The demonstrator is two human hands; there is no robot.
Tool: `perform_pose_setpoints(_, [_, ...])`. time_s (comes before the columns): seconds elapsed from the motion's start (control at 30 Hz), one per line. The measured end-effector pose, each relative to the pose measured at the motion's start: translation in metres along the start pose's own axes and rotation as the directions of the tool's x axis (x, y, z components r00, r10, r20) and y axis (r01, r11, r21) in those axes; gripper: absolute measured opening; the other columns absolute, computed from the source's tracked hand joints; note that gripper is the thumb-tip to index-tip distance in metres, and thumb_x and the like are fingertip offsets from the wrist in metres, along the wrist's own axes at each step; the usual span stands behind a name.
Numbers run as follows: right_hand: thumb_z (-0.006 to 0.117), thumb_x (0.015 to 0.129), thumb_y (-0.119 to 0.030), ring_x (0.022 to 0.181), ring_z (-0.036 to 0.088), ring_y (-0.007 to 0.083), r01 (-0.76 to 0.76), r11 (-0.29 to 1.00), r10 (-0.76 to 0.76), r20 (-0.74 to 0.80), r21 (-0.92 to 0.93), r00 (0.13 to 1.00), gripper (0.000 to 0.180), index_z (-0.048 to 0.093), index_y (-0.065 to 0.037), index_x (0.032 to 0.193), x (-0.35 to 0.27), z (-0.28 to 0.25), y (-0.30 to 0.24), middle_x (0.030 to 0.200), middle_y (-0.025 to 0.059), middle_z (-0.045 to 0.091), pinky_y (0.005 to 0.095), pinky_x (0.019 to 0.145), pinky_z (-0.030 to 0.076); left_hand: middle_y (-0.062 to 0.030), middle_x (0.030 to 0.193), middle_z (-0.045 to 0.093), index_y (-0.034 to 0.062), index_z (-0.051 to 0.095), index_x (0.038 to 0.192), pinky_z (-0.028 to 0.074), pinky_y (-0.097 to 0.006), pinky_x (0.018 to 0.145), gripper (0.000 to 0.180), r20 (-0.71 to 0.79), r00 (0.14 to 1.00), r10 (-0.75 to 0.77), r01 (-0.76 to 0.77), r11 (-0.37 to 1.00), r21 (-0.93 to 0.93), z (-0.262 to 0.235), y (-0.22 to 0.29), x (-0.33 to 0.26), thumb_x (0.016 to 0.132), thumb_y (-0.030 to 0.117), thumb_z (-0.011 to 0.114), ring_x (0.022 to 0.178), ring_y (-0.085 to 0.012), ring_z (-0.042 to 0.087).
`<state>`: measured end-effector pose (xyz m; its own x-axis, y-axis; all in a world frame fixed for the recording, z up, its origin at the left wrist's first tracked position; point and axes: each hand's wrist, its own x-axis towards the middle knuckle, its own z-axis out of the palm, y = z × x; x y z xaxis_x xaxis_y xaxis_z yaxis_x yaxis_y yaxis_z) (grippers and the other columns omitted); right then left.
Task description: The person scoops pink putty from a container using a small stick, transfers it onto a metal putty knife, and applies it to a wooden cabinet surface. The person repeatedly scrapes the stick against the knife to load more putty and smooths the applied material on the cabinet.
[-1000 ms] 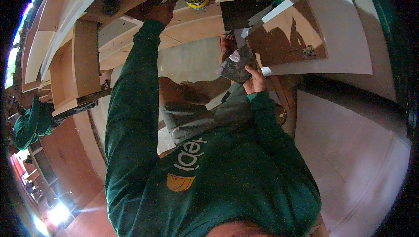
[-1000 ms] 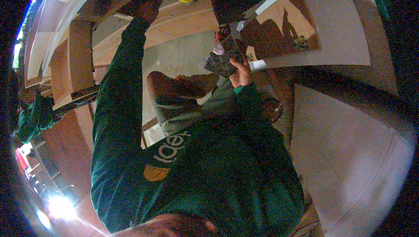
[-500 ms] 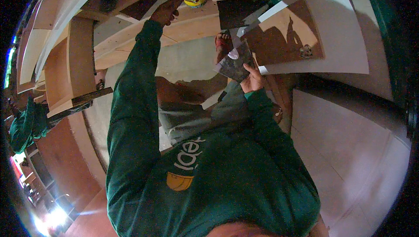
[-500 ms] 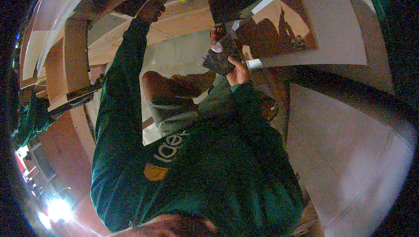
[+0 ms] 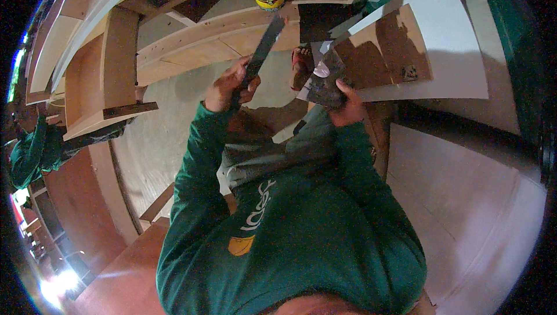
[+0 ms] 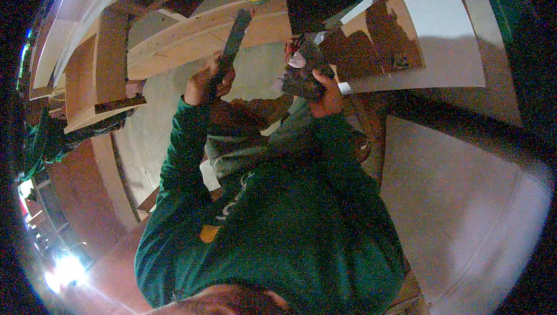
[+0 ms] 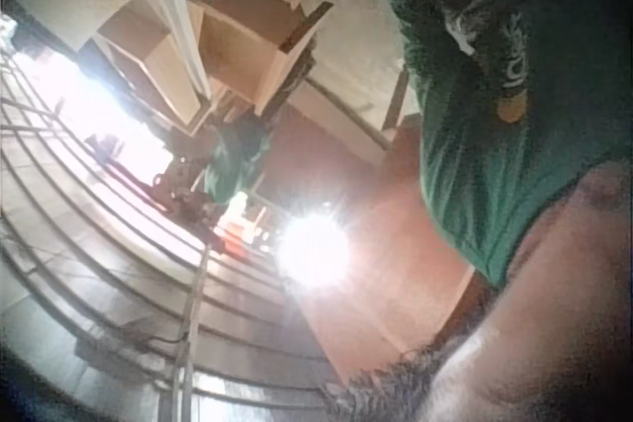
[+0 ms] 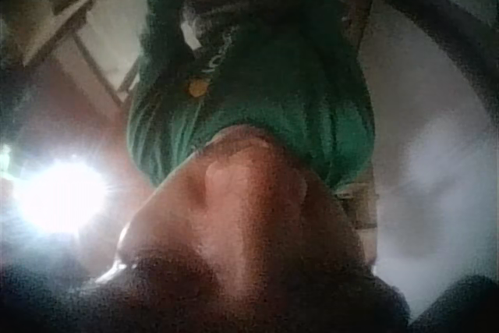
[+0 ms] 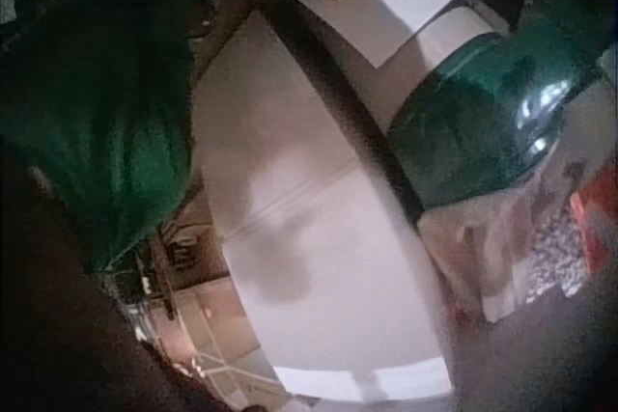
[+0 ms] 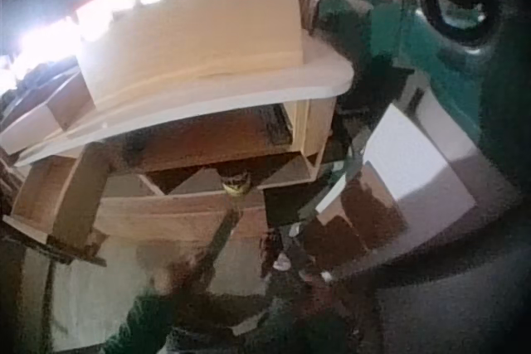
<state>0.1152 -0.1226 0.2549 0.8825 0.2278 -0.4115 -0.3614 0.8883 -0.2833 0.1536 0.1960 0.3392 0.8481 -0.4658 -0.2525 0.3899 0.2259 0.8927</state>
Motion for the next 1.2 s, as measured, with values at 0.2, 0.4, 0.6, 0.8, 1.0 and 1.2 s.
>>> perform_pose_setpoints(0.2, [0.069, 0.093, -0.017, 0.119, 0.064, 0.0268, 0.702, 0.221, -0.426, 0.581, -0.677, 0.694, 0.043, 0.063, 0.000, 0.132, -0.026, 0.013, -0.005, 0.133, 0.0143, 0.065, 0.0411, 0.106, 0.049, -0.0078, 0.086, 0.056, 0.0083, 0.054, 0.147, 0.048, -0.033, 0.069, 0.045, 0.186, 0.928, 0.323, -0.348, 0.577, 0.739, 0.030, 0.027, -0.042, 0.104, 0.020, 0.054, 0.072, -0.0199, 0.056])
perform_pose_setpoints(0.4, [0.069, 0.093, -0.018, 0.115, 0.066, 0.0261, 0.427, 0.638, -0.317, 0.287, -0.641, 0.904, 0.040, 0.065, 0.001, 0.128, -0.048, 0.073, -0.009, 0.130, 0.0143, 0.066, 0.0408, 0.103, 0.051, -0.0119, 0.087, 0.055, 0.0230, 0.059, 0.146, 0.052, -0.040, 0.068, 0.060, 0.203, 0.904, 0.376, -0.293, 0.199, 0.935, 0.060, 0.060, -0.080, 0.090, 0.002, 0.063, 0.073, -0.0295, 0.060])
perform_pose_setpoints(0.6, [0.074, 0.087, -0.008, 0.099, 0.072, 0.0260, 0.279, 0.905, -0.282, 0.040, -0.321, 0.959, 0.034, 0.068, 0.000, 0.120, -0.068, 0.125, 0.007, 0.116, 0.0118, 0.072, 0.0413, 0.088, 0.058, -0.0100, 0.088, 0.059, 0.0271, 0.061, 0.144, 0.055, -0.042, 0.063, 0.061, 0.182, 0.910, 0.374, -0.200, 0.010, 0.980, 0.078, 0.060, -0.097, 0.086, 0.010, 0.066, 0.074, -0.0301, 0.064])
perform_pose_setpoints(0.8, [0.076, 0.086, -0.007, 0.104, 0.070, 0.0281, 0.405, 0.796, -0.437, 0.037, -0.450, 0.899, 0.035, 0.068, -0.002, 0.120, -0.059, 0.081, 0.009, 0.121, 0.0111, 0.071, 0.0398, 0.092, 0.055, -0.0093, 0.089, 0.057, 0.0315, 0.058, 0.145, 0.056, -0.046, 0.066, 0.066, 0.154, 0.924, 0.350, -0.168, 0.010, 0.986, 0.087, 0.047, -0.112, 0.083, 0.011, 0.067, 0.072, -0.0308, 0.065])
perform_pose_setpoints(1.0, [0.078, 0.088, -0.011, 0.106, 0.069, 0.0276, 0.308, 0.877, -0.353, -0.061, -0.368, 0.933, 0.033, 0.068, -0.003, 0.118, -0.079, 0.130, 0.013, 0.123, 0.0093, 0.070, 0.0401, 0.093, 0.055, -0.0093, 0.087, 0.058, 0.0276, 0.059, 0.144, 0.056, -0.047, 0.066, 0.060, 0.141, 0.919, 0.368, -0.190, 0.099, 0.977, 0.093, 0.069, -0.111, 0.087, 0.010, 0.065, 0.073, -0.0312, 0.066])
perform_pose_setpoints(1.2, [0.078, 0.089, -0.014, 0.103, 0.070, 0.0250, 0.359, 0.850, -0.400, -0.030, -0.386, 0.916, 0.036, 0.065, -0.003, 0.121, -0.081, 0.133, 0.016, 0.117, 0.0086, 0.071, 0.0410, 0.091, 0.055, -0.0107, 0.087, 0.058, 0.0265, 0.058, 0.144, 0.055, -0.047, 0.064, 0.060, 0.193, 0.926, 0.323, -0.231, 0.083, 0.969, 0.087, 0.064, -0.108, 0.087, 0.008, 0.062, 0.070, -0.0325, 0.065])
